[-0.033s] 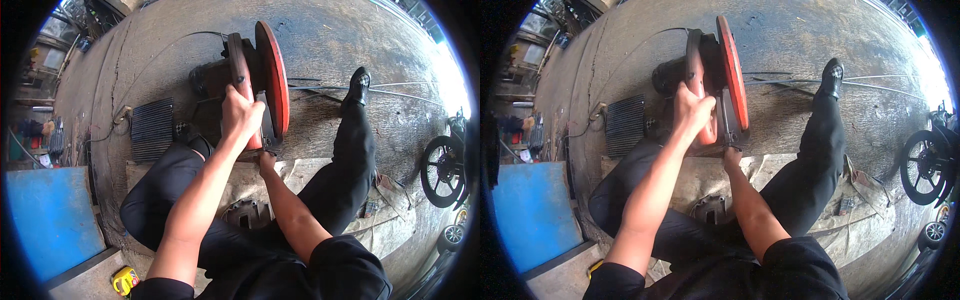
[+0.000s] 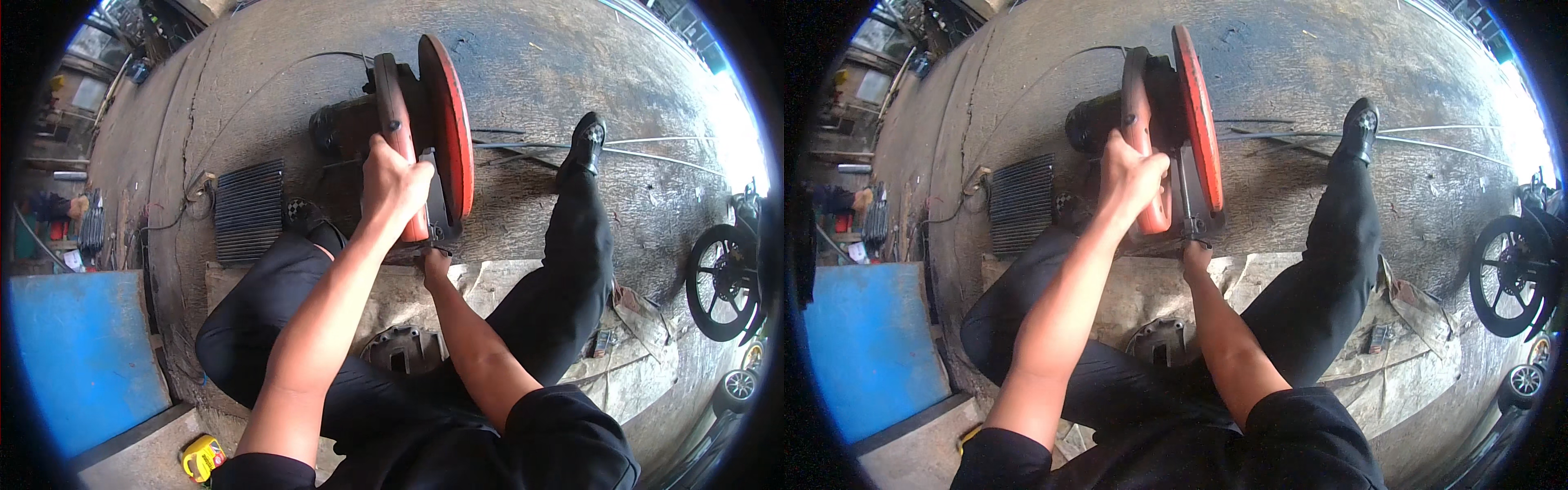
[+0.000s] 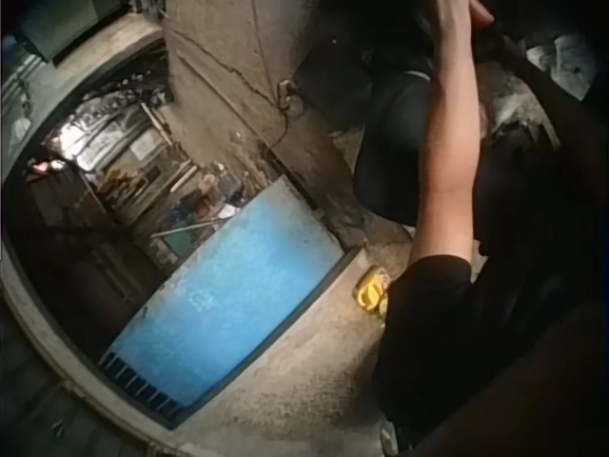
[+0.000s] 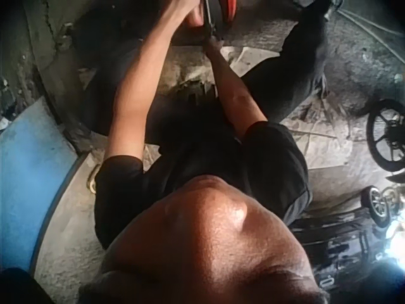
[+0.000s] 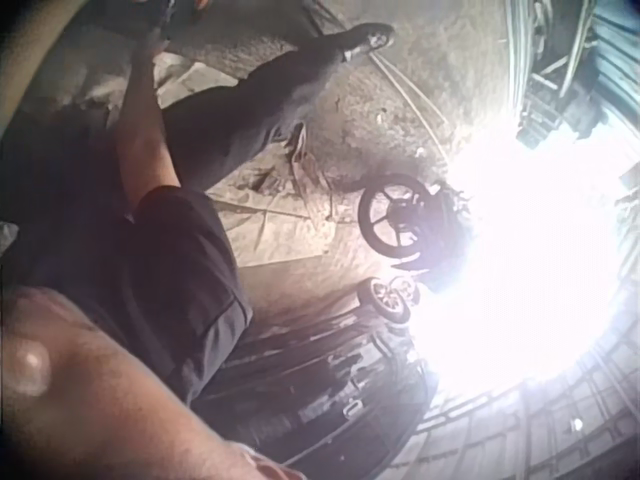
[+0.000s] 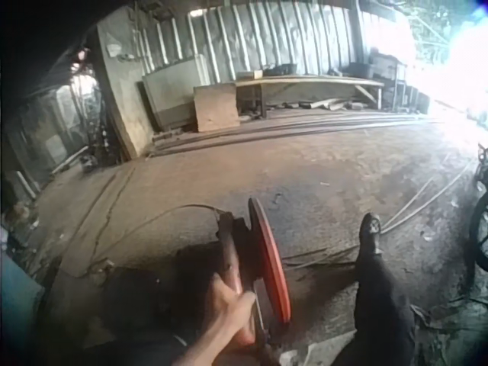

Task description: Cutting a metal rod using a chop saw and then smoothing the edge.

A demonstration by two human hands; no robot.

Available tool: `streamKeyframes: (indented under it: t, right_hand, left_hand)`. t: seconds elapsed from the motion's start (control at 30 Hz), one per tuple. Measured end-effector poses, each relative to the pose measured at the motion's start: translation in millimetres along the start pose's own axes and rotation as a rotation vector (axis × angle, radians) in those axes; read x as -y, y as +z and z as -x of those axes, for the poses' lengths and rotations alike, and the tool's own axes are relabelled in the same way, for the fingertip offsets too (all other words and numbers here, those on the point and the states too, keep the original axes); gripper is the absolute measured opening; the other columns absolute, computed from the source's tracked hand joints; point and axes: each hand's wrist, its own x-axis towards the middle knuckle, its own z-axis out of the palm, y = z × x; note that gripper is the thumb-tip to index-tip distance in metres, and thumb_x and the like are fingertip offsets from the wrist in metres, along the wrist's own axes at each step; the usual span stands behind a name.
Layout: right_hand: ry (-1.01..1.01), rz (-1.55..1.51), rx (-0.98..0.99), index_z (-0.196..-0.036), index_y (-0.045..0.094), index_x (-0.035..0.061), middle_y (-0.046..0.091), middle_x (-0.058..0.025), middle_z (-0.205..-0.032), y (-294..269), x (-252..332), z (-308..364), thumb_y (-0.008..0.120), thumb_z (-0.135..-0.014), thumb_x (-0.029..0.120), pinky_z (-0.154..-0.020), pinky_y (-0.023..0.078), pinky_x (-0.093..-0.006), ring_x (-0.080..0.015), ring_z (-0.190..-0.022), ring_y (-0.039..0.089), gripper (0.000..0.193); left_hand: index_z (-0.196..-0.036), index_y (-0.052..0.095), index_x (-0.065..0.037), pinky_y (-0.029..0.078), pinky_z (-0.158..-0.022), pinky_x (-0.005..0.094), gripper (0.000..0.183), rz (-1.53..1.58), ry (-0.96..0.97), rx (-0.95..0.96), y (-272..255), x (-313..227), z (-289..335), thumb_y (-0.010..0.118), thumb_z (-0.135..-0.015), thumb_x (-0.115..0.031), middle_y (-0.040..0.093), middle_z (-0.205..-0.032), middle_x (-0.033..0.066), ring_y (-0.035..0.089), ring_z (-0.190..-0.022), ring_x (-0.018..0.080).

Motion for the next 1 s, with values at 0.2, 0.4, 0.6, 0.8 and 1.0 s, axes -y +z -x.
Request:
streamKeyframes:
  t: [0.2, 0.4, 0.6, 0.8, 1.0]
  right_hand:
    - [0.008, -0.04, 0.082, -0.081, 0.055, 0.008, 0.051, -0.0023, -0.071, -7, 7, 5, 0.057, -0.074, 0.005, -0.052, 0.041, -0.0321, -0.0152, -0.059, 0.051, 0.008]
    - [0.172, -0.192, 0.013, -0.098, 0.058, 0.0015, 0.057, -0.0082, -0.087, -3, 10, 4, 0.06, -0.076, 0.011, -0.06, 0.049, -0.0366, -0.023, -0.069, 0.058, 0.023]
    - [0.195, 0.027, 0.075, -0.09, 0.062, -0.0036, 0.06, -0.0096, -0.087, -14, 0, -24, 0.06, -0.075, 0.019, -0.067, 0.044, -0.0352, -0.0191, -0.074, 0.057, 0.027]
    - [0.248, -0.04, 0.069, -0.074, 0.061, 0.0018, 0.054, -0.0071, -0.065, -21, 7, -23, 0.057, -0.074, 0.007, -0.051, 0.043, -0.0339, -0.0197, -0.059, 0.054, 0.006]
    - [-0.211, -0.209, -0.451, -0.11, 0.059, -0.0038, 0.062, -0.0115, -0.1, -22, 89, 15, 0.056, -0.077, -0.001, -0.078, 0.048, -0.0353, -0.023, -0.086, 0.06, 0.034]
  left_hand:
    - [-0.094, 0.055, 0.014, 0.055, -0.078, 0.0409, 0.042, -0.008, 0.051, -0.05, -13, -26, -35, 0.067, -0.065, -0.012, 0.065, -0.089, 0.032, 0.068, -0.088, 0.0397]
    - [-0.083, 0.063, 0.012, 0.055, -0.08, 0.0388, 0.03, -0.02, 0.011, 0.06, -30, -56, -52, 0.065, -0.065, -0.012, 0.067, -0.088, 0.0297, 0.069, -0.089, 0.0361]
    - [-0.084, 0.064, 0.013, 0.055, -0.082, 0.0389, 0.031, -0.022, -0.016, 0.047, -34, -63, -43, 0.062, -0.066, -0.011, 0.067, -0.091, 0.0301, 0.069, -0.09, 0.0371]
    - [-0.085, 0.065, 0.011, 0.052, -0.083, 0.0369, 0.034, -0.127, 0.044, -0.066, -30, -62, -45, 0.066, -0.065, -0.016, 0.067, -0.091, 0.0281, 0.068, -0.093, 0.0339]
    - [-0.105, 0.058, 0.015, 0.05, -0.094, 0.0402, 0.041, -0.127, 0.007, 0.005, -33, -68, -39, 0.057, -0.068, -0.006, 0.063, -0.105, 0.0332, 0.063, -0.105, 0.0404]
